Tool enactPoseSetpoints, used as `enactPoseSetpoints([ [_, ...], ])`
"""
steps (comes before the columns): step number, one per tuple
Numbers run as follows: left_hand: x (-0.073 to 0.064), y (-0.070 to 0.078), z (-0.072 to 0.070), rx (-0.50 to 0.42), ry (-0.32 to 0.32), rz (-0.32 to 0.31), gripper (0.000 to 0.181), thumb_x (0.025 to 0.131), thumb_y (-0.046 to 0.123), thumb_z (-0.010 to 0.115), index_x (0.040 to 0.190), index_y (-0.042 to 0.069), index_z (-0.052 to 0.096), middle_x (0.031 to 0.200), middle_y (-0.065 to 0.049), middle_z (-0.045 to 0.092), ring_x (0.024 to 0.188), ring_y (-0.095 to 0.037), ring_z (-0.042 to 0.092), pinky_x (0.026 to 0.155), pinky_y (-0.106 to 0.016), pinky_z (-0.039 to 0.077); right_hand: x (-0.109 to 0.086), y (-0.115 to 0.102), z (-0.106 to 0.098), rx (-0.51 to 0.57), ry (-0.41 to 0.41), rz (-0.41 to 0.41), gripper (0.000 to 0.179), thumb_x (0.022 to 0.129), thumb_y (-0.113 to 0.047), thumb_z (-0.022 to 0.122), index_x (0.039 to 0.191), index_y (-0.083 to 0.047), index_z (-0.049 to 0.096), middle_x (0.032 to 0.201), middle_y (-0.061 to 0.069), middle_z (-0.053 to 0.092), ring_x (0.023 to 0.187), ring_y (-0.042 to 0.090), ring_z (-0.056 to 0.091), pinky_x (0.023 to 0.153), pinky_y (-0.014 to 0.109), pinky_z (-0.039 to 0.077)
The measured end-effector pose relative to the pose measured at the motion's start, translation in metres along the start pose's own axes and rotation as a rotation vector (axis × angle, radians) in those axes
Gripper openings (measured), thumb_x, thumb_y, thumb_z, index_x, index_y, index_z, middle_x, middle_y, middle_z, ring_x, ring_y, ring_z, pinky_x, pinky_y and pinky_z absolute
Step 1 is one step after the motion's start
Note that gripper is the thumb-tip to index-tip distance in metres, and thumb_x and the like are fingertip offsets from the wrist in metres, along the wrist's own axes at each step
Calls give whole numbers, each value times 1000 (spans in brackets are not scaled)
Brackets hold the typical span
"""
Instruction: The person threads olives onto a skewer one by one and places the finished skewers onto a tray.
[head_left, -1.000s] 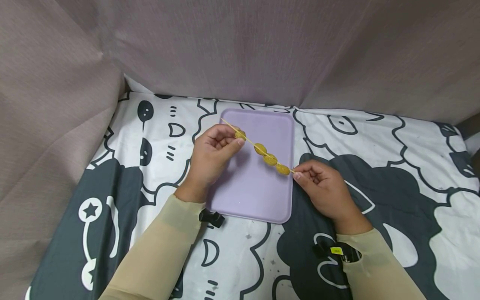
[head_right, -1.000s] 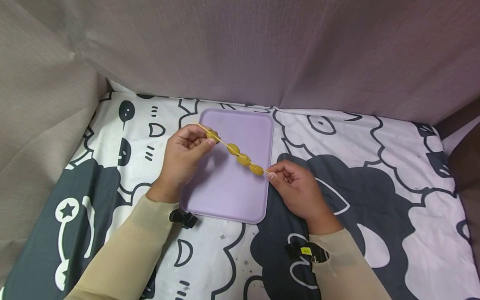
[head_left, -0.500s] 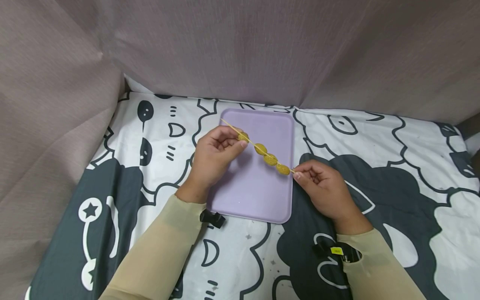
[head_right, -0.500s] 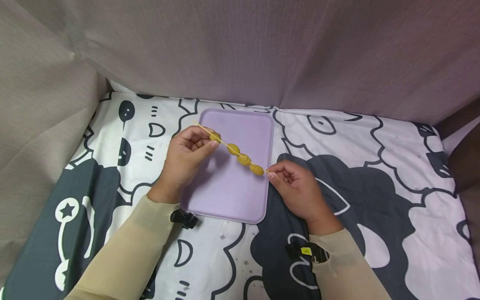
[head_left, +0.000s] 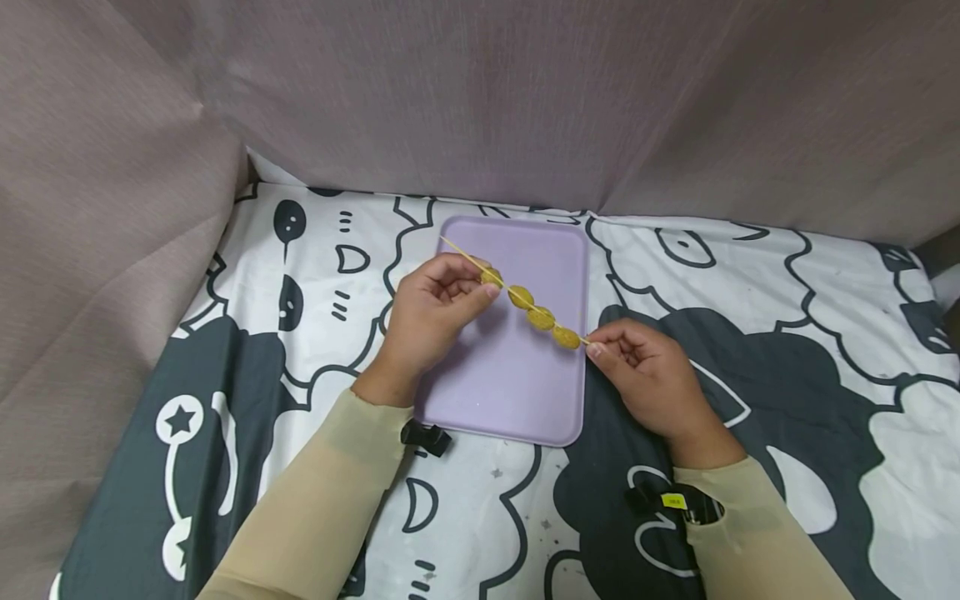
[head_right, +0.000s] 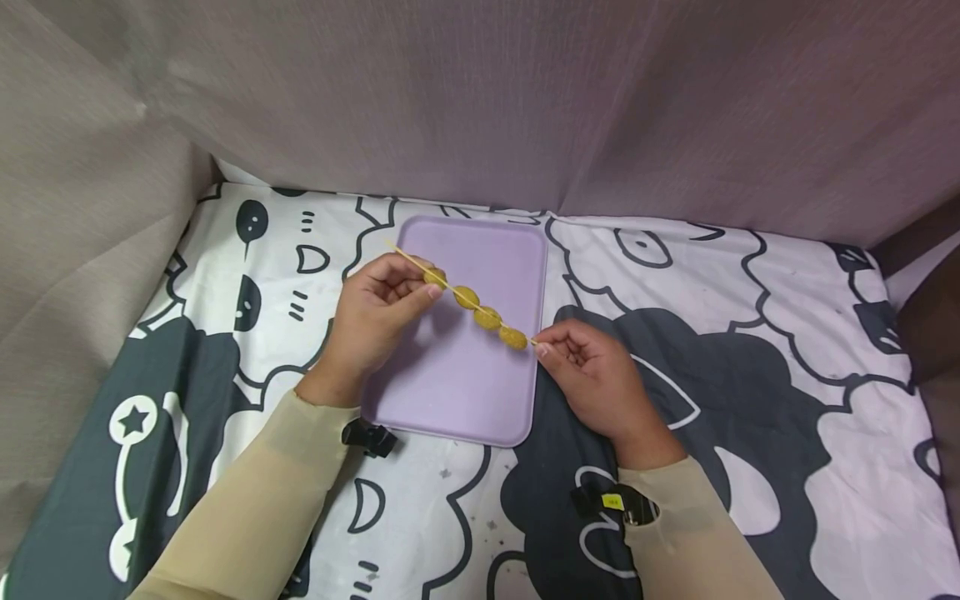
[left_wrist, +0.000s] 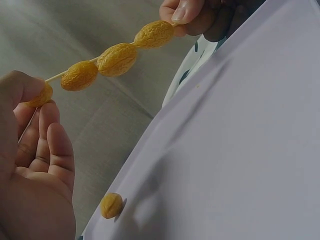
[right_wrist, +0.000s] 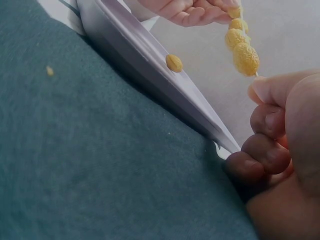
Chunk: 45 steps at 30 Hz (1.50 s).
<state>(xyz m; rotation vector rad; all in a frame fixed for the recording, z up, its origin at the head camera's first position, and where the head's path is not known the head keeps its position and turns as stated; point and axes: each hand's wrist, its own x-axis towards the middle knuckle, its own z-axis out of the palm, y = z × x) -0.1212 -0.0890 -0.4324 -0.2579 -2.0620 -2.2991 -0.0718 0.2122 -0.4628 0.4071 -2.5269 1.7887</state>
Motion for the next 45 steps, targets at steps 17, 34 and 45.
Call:
enactPoseSetpoints([
  [17, 1, -4, 2, -41, -10, -42, 18, 95, -5, 83, 107, 3, 73, 111, -3, 79, 92, -11, 73, 84, -19, 65, 1, -1, 0, 19, -6, 25, 9, 106, 3, 72, 111, -2, 78, 77, -2, 68, 61, 7, 51, 52, 25, 44],
  [34, 1, -5, 6, -86, -3, -49, 21, 95, -4, 83, 111, 4, 72, 106, 1, 78, 94, -12, 74, 87, -21, 66, 1, -6, 2, -6, 15, 74, 7, 108, -3, 72, 113, 0, 76, 76, -9, 63, 61, 8, 50, 52, 25, 44],
  [45, 3, -5, 2, -10, -2, -45, 22, 98, 2, 83, 118, -2, 77, 110, -4, 82, 96, -12, 76, 87, -22, 66, 1, -5, 2, -4, 0, 40, 8, 109, 0, 69, 113, -1, 77, 76, -7, 57, 61, 11, 48, 53, 30, 41],
])
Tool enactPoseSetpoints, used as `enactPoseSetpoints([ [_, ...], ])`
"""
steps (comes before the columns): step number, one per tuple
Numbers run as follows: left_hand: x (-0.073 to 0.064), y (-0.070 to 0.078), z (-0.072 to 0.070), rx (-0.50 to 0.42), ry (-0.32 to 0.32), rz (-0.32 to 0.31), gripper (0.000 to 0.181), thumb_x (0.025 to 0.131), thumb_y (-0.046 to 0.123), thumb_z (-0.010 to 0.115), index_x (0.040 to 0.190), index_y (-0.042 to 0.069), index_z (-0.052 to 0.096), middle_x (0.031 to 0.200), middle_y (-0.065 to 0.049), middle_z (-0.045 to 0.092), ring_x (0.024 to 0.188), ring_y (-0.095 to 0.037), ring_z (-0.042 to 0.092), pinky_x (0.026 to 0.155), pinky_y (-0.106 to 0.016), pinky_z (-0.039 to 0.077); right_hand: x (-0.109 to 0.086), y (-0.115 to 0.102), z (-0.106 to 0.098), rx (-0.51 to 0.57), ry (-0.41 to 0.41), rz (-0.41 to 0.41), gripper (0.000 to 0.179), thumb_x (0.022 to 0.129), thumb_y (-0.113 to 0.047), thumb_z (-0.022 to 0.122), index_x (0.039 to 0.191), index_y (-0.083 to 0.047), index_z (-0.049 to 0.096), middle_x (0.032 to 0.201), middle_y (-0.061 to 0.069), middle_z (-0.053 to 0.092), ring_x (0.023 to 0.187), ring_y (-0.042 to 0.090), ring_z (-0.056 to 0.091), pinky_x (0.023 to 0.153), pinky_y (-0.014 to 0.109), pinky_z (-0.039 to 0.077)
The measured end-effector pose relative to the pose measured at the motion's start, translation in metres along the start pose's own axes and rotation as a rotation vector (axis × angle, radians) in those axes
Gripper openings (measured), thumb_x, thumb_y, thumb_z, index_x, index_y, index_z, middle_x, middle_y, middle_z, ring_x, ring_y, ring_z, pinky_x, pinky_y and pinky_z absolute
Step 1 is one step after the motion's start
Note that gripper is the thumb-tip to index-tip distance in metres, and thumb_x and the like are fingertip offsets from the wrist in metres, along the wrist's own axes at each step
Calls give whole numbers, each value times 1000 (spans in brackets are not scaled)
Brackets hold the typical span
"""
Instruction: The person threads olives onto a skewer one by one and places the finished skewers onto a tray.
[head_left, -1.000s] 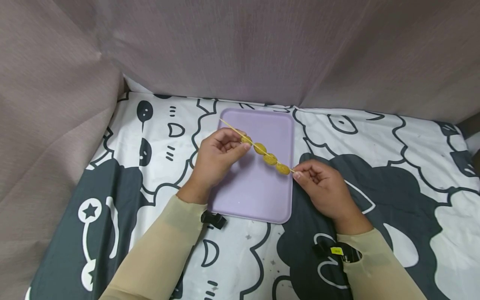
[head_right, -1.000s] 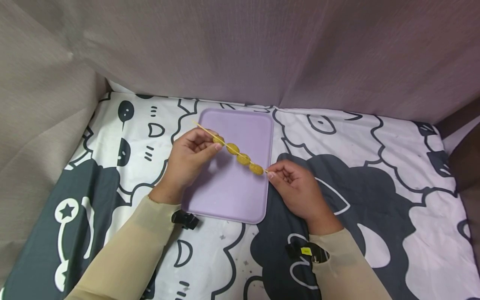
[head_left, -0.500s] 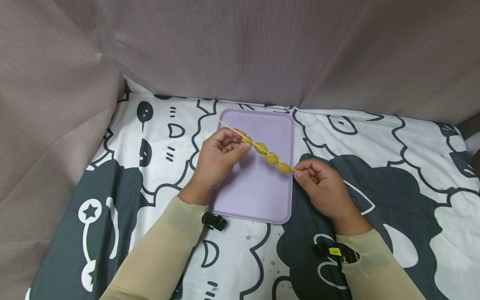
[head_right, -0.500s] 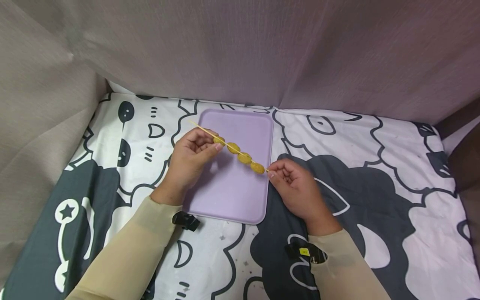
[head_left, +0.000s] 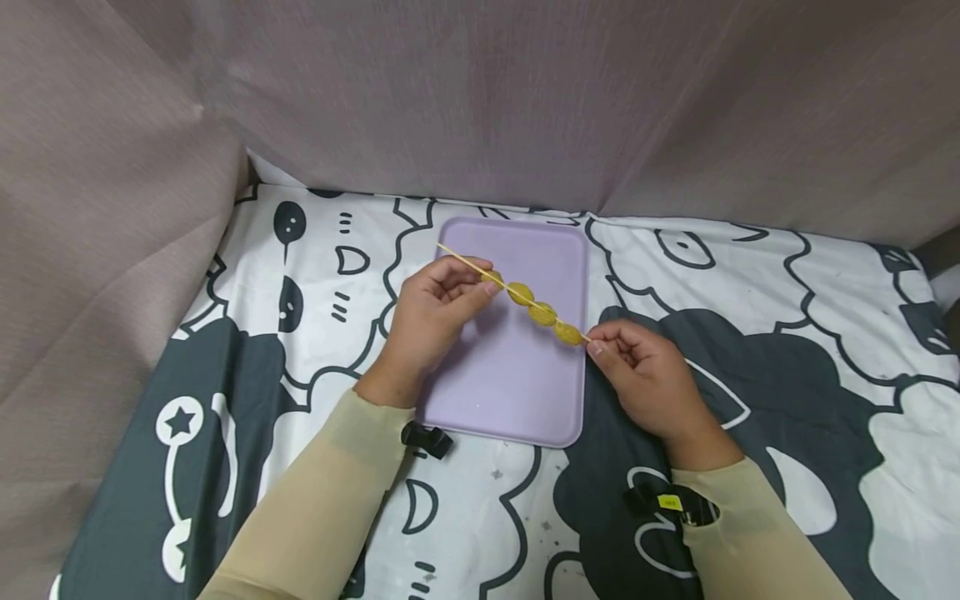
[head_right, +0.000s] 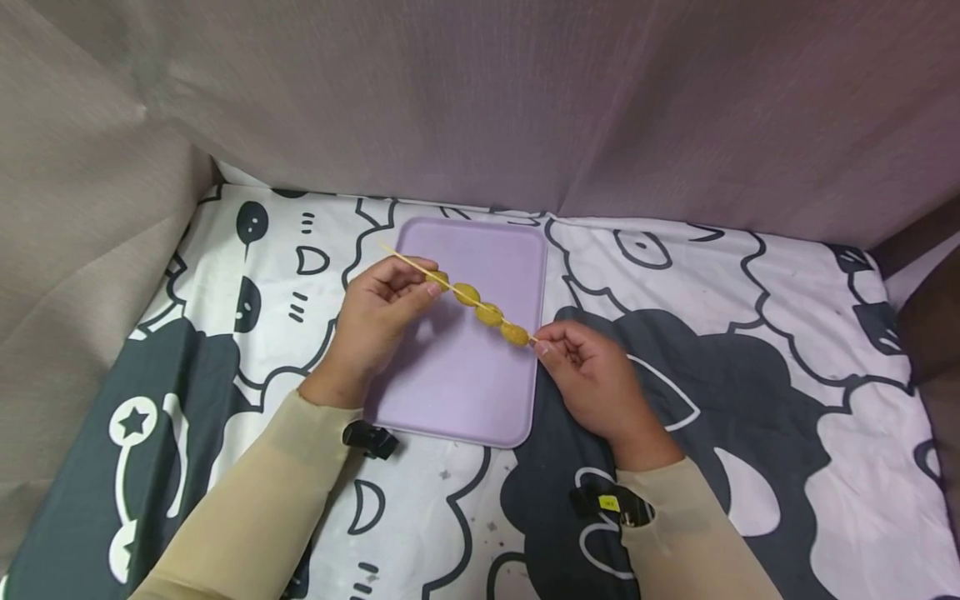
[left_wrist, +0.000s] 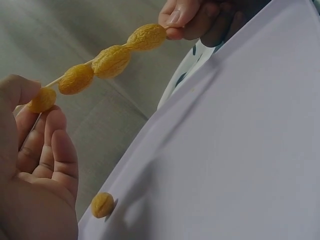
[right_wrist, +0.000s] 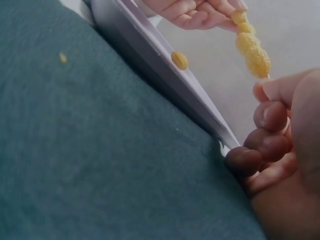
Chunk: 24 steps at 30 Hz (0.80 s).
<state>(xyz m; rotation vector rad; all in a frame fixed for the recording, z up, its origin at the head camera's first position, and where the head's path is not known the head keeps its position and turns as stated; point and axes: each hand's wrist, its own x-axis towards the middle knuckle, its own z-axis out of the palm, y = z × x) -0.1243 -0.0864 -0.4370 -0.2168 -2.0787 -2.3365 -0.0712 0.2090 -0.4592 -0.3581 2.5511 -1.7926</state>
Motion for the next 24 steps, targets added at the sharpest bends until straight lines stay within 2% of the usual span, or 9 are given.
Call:
enactPoseSetpoints([
  [7, 1, 2, -5, 13, -24, 28, 26, 101, 4, 80, 125, -5, 76, 118, -11, 83, 99, -13, 77, 89, -23, 64, 0, 1, -1, 10, 3, 0, 9, 109, 1, 68, 114, 2, 75, 76, -8, 57, 63, 9, 48, 54, 28, 42],
  [11, 1, 3, -11, 129, -63, 80, 26, 99, 3, 80, 123, -4, 75, 132, -15, 80, 106, -25, 75, 91, -24, 64, 0, 1, -1, 15, 6, -4, 9, 109, 2, 67, 114, 3, 74, 76, -8, 57, 63, 8, 48, 53, 28, 43],
  [13, 1, 2, -14, 251, -91, 115, 28, 97, 5, 81, 124, -1, 75, 138, -13, 79, 111, -31, 74, 95, -29, 65, 1, 1, -1, 17, 8, -7, 9, 109, 2, 66, 114, 3, 74, 75, -8, 57, 63, 8, 48, 53, 28, 42],
  [15, 3, 1, -15, 417, -119, 158, 30, 97, 10, 82, 125, 3, 75, 143, -8, 77, 120, -35, 73, 104, -35, 64, 1, 1, -1, 20, 13, -6, 9, 109, 2, 66, 114, 4, 74, 75, -8, 57, 63, 8, 48, 53, 27, 42],
  [19, 7, -3, -18, 746, -149, 217, 41, 96, 20, 81, 135, 10, 74, 147, -2, 74, 133, -26, 69, 121, -42, 55, 1, 1, -1, 24, 19, -3, 9, 109, 2, 66, 114, 5, 73, 76, -9, 57, 64, 7, 48, 54, 27, 43],
  [22, 8, -5, -20, 894, -152, 201, 45, 97, 25, 79, 139, 11, 73, 149, -3, 71, 139, -26, 65, 128, -44, 48, 1, 1, -1, 31, 21, -6, 9, 109, 3, 66, 113, 6, 73, 76, -10, 57, 63, 7, 48, 53, 28, 42],
  [24, 8, -5, -22, 951, -148, 183, 46, 97, 26, 78, 140, 10, 73, 149, -5, 70, 141, -29, 63, 129, -45, 47, 0, 2, -1, 38, 22, -11, 8, 109, 4, 66, 113, 6, 73, 75, -10, 56, 62, 7, 47, 53, 28, 41],
])
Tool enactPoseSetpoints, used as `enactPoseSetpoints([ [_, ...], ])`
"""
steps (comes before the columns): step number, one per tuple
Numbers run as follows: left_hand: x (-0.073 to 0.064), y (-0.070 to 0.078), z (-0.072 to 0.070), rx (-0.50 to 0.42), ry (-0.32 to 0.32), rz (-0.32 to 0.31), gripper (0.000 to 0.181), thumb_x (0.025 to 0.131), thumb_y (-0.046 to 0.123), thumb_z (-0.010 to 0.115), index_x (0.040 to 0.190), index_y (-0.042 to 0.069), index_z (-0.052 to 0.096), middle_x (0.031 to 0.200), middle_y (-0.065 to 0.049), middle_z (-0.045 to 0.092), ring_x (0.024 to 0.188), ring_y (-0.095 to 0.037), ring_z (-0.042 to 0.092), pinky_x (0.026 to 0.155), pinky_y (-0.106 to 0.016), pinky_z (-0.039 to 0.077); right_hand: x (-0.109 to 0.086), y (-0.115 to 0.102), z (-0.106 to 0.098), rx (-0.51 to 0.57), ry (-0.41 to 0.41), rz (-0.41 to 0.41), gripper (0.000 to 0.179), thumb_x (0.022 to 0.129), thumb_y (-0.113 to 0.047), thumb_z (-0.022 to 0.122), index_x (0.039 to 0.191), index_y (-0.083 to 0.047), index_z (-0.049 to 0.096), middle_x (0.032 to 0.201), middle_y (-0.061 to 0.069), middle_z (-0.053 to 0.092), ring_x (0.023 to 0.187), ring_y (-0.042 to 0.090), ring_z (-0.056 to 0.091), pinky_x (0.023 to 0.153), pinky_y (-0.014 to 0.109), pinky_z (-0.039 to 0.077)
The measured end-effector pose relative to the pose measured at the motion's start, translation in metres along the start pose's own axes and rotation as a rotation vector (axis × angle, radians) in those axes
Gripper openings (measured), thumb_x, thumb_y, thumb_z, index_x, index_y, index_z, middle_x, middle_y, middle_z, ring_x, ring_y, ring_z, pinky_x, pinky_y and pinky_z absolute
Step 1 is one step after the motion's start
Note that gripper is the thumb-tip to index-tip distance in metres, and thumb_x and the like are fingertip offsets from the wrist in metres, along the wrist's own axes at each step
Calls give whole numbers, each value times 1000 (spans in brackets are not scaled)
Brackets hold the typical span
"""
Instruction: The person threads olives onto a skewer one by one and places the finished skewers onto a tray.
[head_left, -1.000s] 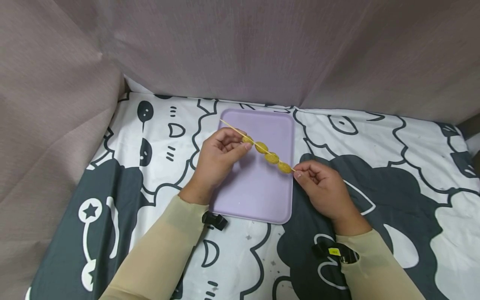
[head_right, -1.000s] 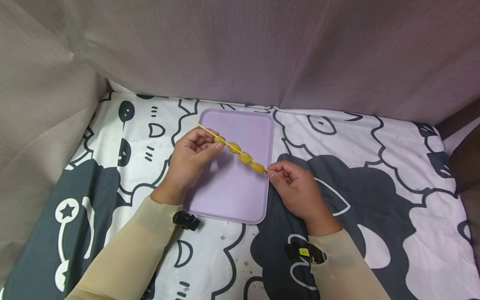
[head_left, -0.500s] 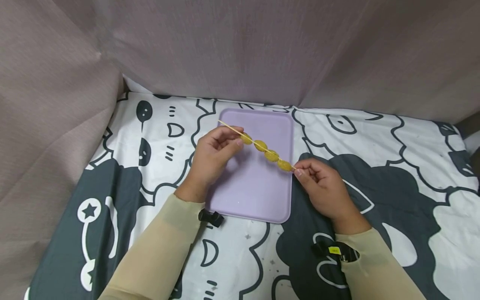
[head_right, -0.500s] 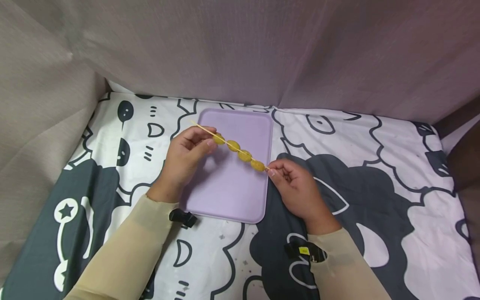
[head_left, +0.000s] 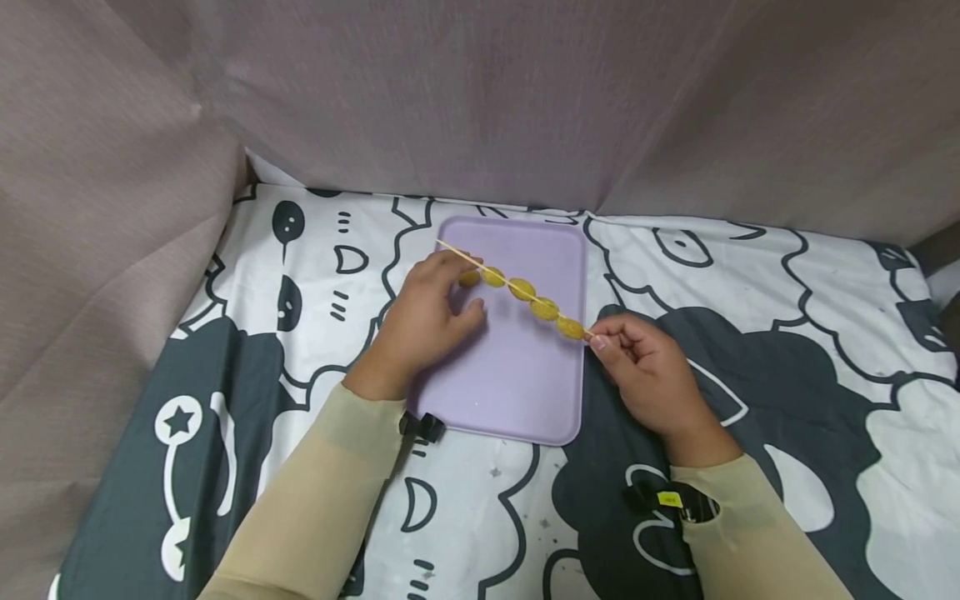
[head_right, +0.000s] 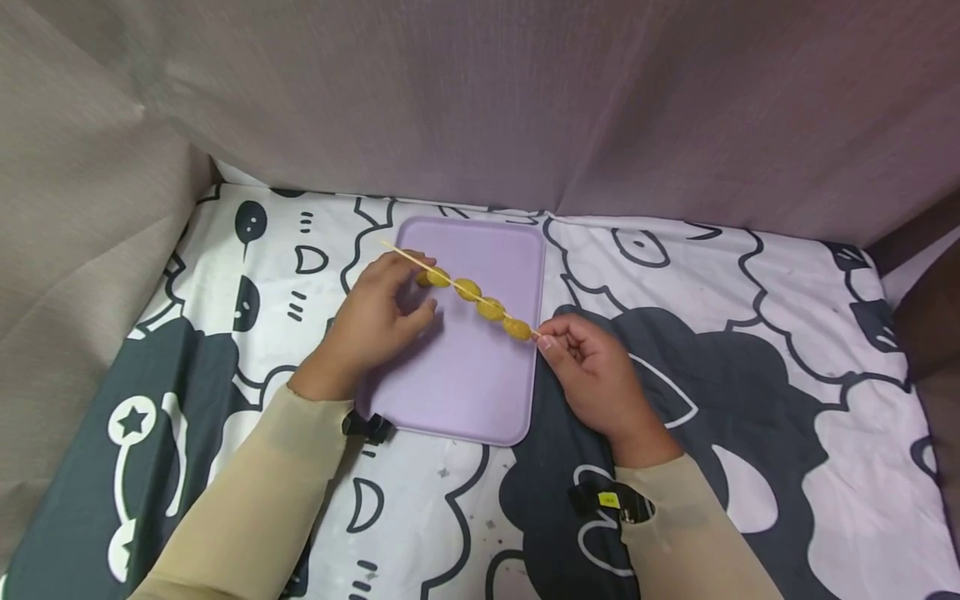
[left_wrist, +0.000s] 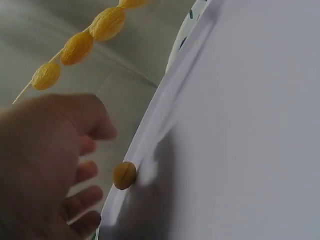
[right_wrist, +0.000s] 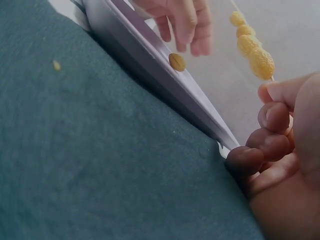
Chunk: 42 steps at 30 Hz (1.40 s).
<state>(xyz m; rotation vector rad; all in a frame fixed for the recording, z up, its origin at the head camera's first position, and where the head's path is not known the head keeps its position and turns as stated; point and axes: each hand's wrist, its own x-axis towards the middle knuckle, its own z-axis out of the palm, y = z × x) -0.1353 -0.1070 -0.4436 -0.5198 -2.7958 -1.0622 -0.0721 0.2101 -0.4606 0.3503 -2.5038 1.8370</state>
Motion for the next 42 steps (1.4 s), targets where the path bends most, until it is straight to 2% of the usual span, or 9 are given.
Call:
enactPoseSetpoints([
  [6, 0, -6, 0, 64, -29, -34, 44, 100, 25, 75, 141, 10, 74, 151, -7, 68, 140, -32, 63, 127, -47, 49, 1, 0, 1, 6, -1, -10, 8, 108, 5, 66, 112, 5, 73, 73, -10, 54, 61, 7, 46, 52, 29, 40],
  [13, 3, -17, 5, 116, -49, -2, 41, 103, 24, 74, 142, 11, 75, 147, -7, 72, 131, -33, 66, 122, -47, 50, 2, 0, 0, 19, -12, -8, 8, 109, 5, 65, 113, 5, 73, 74, -9, 55, 61, 8, 46, 52, 30, 40],
  [17, 4, -21, 7, 117, -48, 6, 38, 104, 24, 74, 140, 12, 76, 142, -6, 74, 128, -32, 66, 121, -46, 51, 1, 0, 0, 6, -9, 0, 8, 109, 4, 66, 113, 4, 73, 75, -9, 55, 61, 8, 46, 52, 30, 40],
  [25, 6, -21, 9, 102, -15, -5, 20, 105, 20, 76, 123, 14, 81, 125, -3, 81, 114, -29, 68, 108, -44, 55, 1, -1, -1, 0, -13, 5, 8, 109, 3, 67, 113, 4, 73, 76, -9, 56, 62, 8, 47, 53, 29, 41],
  [31, 5, -19, 8, 99, -3, -7, 22, 103, 23, 78, 123, 14, 82, 124, -2, 82, 111, -28, 68, 104, -43, 56, 2, 0, -1, 3, -17, 0, 8, 109, 4, 66, 113, 4, 73, 76, -8, 55, 62, 8, 47, 53, 29, 41],
  [35, 3, -19, 8, 33, 41, 5, 22, 101, 23, 80, 120, 14, 82, 120, -1, 82, 107, -24, 69, 100, -41, 58, 1, -1, -1, 0, -23, 9, 8, 109, 3, 66, 113, 4, 73, 76, -8, 55, 63, 9, 47, 53, 30, 41],
  [39, 1, -18, 8, -93, 114, 18, 22, 98, 18, 83, 118, 11, 81, 111, -4, 80, 96, -20, 71, 89, -36, 63, 0, 0, 0, -6, -24, 16, 8, 110, 2, 66, 113, 3, 73, 75, -8, 54, 62, 9, 47, 52, 30, 41],
  [42, -1, -16, 8, -177, 154, 1, 25, 96, 14, 85, 120, 10, 80, 105, -5, 78, 88, -18, 71, 81, -31, 64, 0, 1, 0, 1, -22, 13, 8, 110, 3, 66, 113, 3, 73, 75, -8, 54, 62, 10, 46, 52, 31, 40],
])
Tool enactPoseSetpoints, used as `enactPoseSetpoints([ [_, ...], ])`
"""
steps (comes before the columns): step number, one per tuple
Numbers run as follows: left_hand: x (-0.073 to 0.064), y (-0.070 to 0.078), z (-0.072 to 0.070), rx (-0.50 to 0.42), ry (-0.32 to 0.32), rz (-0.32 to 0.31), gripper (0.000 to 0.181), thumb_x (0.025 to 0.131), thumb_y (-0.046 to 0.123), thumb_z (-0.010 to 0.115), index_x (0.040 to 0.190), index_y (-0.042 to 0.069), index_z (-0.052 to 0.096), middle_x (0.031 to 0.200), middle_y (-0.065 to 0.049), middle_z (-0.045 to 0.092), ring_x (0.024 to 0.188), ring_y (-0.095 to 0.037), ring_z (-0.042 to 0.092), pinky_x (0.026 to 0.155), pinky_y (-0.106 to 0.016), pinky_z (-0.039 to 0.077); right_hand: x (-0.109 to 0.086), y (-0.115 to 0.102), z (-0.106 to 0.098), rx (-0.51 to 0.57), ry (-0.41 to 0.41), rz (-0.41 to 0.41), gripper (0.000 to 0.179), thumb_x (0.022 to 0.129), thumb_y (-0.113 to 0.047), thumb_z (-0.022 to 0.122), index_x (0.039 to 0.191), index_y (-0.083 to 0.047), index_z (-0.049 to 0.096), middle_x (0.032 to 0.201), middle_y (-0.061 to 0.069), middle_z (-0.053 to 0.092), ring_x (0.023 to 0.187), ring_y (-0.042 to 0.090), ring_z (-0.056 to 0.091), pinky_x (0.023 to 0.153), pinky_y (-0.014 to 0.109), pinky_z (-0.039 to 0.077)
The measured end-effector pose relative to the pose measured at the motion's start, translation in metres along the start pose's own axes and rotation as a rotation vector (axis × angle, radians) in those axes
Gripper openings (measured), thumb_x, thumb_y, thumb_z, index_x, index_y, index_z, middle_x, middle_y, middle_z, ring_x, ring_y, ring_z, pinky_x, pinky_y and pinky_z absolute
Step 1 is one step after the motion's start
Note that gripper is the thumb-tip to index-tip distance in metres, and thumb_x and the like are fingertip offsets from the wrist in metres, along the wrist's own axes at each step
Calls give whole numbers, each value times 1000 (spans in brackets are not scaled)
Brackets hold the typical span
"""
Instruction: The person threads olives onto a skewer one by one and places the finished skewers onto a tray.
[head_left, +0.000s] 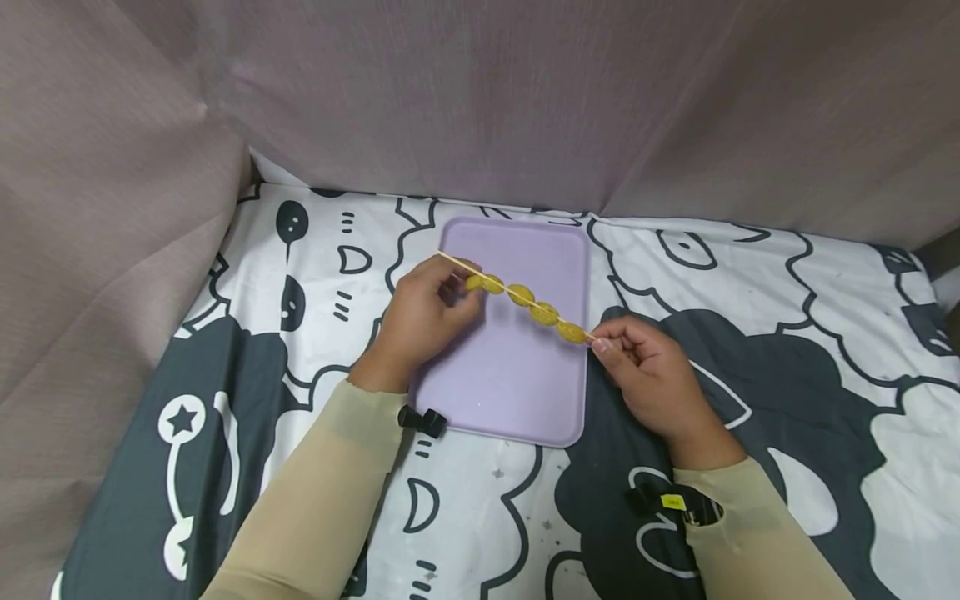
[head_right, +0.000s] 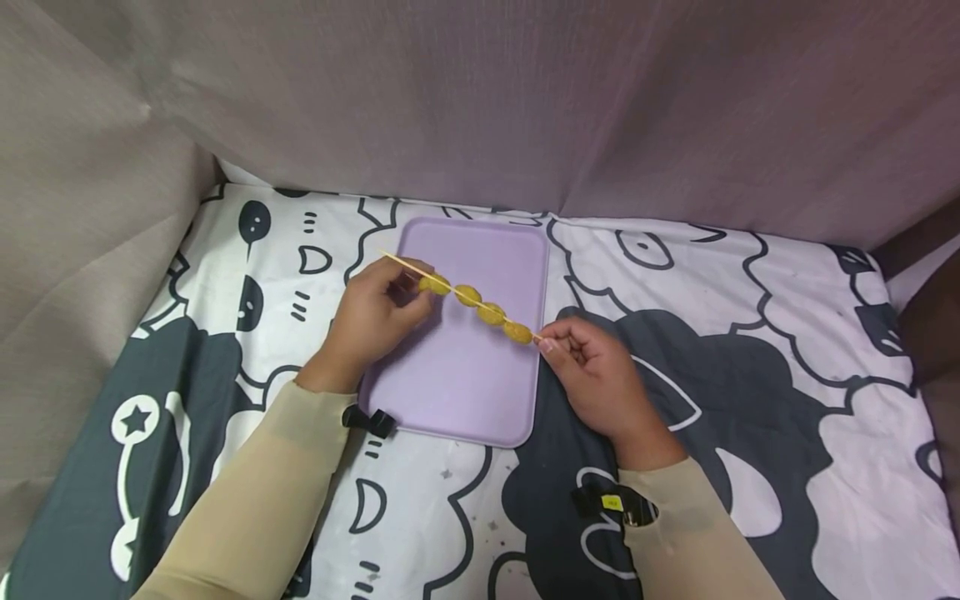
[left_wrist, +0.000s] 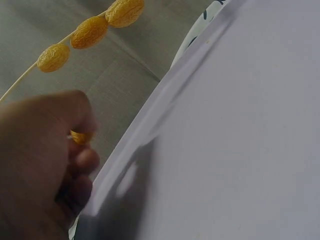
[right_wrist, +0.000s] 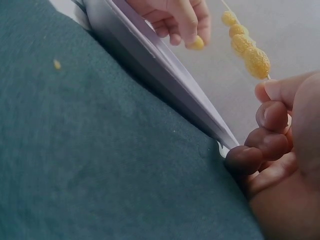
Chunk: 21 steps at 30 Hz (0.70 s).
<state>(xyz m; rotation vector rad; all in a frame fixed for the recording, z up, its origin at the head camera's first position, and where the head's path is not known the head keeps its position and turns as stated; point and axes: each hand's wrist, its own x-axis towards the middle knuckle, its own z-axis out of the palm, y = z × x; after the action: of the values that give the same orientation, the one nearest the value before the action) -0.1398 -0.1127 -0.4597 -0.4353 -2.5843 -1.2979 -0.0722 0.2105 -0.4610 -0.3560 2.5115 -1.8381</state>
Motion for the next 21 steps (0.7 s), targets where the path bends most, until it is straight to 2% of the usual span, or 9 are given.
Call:
enactPoseSetpoints([
  [3, 0, 3, 0, -91, 27, -43, 27, 95, 11, 85, 122, 9, 80, 101, -6, 79, 85, -16, 71, 77, -26, 63, 0, 0, 0, 10, 0, -8, 9, 109, 4, 65, 113, 3, 73, 75, -8, 54, 62, 10, 46, 52, 31, 40],
  [6, 0, 6, 0, -229, 50, -86, 28, 95, 4, 85, 122, 6, 78, 102, -9, 82, 85, -15, 72, 76, -21, 63, 0, 1, 1, 16, 1, -11, 9, 109, 4, 65, 113, 4, 73, 75, -8, 55, 62, 9, 47, 52, 31, 41],
  [12, 1, 11, -3, -529, 73, -141, 28, 94, -7, 82, 121, -3, 73, 119, -19, 83, 94, -12, 75, 80, -19, 65, 0, 2, 1, 19, 0, -17, 9, 109, 4, 65, 113, 4, 73, 75, -8, 55, 62, 9, 47, 52, 31, 41],
  [15, 2, 12, -6, -642, 78, -153, 28, 94, -11, 81, 120, -7, 70, 123, -26, 81, 97, -13, 77, 82, -20, 66, 0, 2, 1, 19, 2, -15, 9, 109, 4, 66, 113, 4, 73, 75, -8, 56, 62, 9, 47, 52, 31, 41],
  [17, 3, 13, -7, -694, 79, -165, 28, 94, -13, 80, 119, -7, 69, 124, -27, 80, 97, -15, 78, 84, -21, 67, 0, 2, 1, 17, 3, -13, 9, 109, 4, 66, 113, 4, 73, 75, -8, 56, 62, 9, 47, 52, 31, 41],
  [21, 4, 14, -9, -780, 82, -217, 29, 94, -13, 79, 115, 2, 69, 123, -20, 82, 98, -16, 79, 88, -24, 68, 0, 1, 1, 14, 6, -5, 9, 109, 3, 66, 113, 3, 73, 74, -8, 55, 61, 9, 47, 52, 31, 41],
])
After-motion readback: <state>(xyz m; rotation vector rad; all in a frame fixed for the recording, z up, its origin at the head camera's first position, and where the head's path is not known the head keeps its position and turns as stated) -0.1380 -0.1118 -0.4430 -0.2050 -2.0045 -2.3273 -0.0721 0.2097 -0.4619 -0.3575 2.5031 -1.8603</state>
